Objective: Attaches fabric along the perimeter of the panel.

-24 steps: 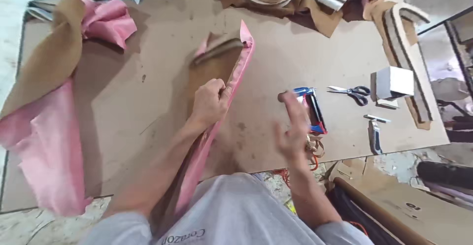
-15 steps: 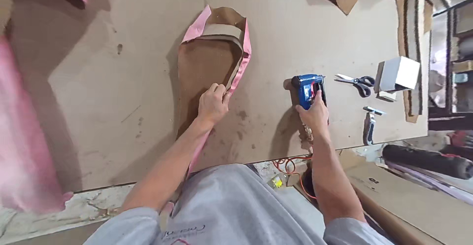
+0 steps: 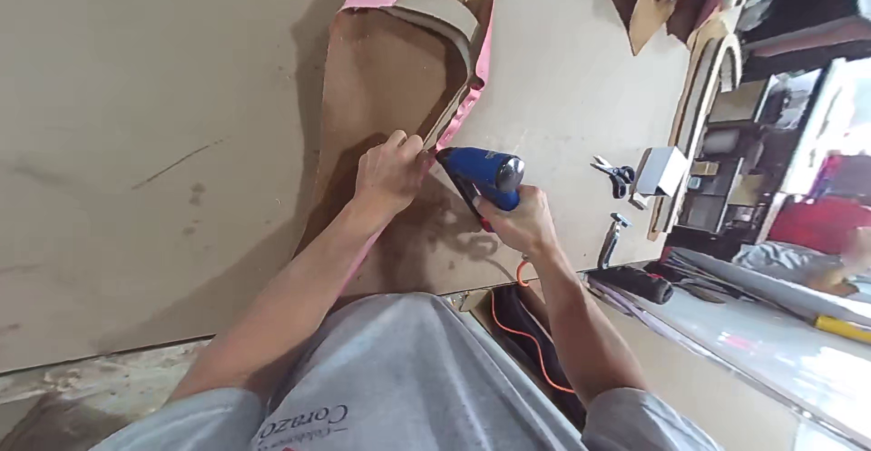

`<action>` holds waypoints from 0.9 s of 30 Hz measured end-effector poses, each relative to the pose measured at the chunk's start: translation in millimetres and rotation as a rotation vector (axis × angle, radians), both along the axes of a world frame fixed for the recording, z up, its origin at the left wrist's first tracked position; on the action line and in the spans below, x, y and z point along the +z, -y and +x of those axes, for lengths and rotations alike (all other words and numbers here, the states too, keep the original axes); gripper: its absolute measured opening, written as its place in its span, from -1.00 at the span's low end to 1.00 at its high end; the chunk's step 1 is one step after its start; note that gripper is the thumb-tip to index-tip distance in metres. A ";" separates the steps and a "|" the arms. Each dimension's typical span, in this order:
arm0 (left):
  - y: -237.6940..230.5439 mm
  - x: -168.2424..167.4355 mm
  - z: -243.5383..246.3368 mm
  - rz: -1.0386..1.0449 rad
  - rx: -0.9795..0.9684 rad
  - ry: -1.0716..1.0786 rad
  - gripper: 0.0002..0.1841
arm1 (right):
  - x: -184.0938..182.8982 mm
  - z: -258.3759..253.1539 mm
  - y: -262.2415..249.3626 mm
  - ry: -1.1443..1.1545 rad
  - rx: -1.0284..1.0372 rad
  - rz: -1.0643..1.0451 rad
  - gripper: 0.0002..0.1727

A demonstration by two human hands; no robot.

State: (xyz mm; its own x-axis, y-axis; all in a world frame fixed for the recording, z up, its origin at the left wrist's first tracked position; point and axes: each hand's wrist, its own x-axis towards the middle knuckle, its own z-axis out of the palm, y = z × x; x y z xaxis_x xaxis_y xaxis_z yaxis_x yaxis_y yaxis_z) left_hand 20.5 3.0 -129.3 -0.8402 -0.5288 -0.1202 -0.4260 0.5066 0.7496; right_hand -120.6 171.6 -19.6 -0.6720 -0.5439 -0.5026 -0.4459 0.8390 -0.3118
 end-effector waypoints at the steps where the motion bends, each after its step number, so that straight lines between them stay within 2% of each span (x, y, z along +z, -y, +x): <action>1: 0.1 -1.1 0.3 0.006 0.005 -0.006 -0.71 | -1.2 -1.6 1.9 -0.007 0.009 0.018 -0.65; 5: 3.4 -4.3 -2.0 0.030 -0.009 -0.017 -0.69 | -3.7 -0.5 0.6 -0.003 0.040 0.027 -0.67; 13: 10.3 -5.7 2.2 0.092 -0.028 -0.067 -0.68 | -3.4 31.7 -11.4 0.018 0.158 -0.050 -0.63; 17: 13.9 -4.5 3.1 0.136 -0.043 -0.085 -0.67 | 0.8 48.9 -15.1 0.041 0.178 -0.037 -0.68; 20: 19.2 -4.3 1.6 0.154 -0.015 -0.069 -0.65 | 0.2 42.3 -34.1 -0.090 0.034 -0.008 -0.55; 23: 14.8 21.5 34.2 0.145 0.039 0.064 -0.59 | -4.9 2.8 -64.6 -0.246 -0.141 0.100 -0.38; 25: -8.0 38.5 68.1 0.029 0.042 0.173 -0.49 | -20.5 -27.9 -89.8 -0.294 -0.192 0.131 -0.25; 27: -38.6 35.4 92.3 -0.122 0.028 0.215 -0.43 | -41.3 -51.3 -112.1 -0.302 -0.228 0.116 -0.14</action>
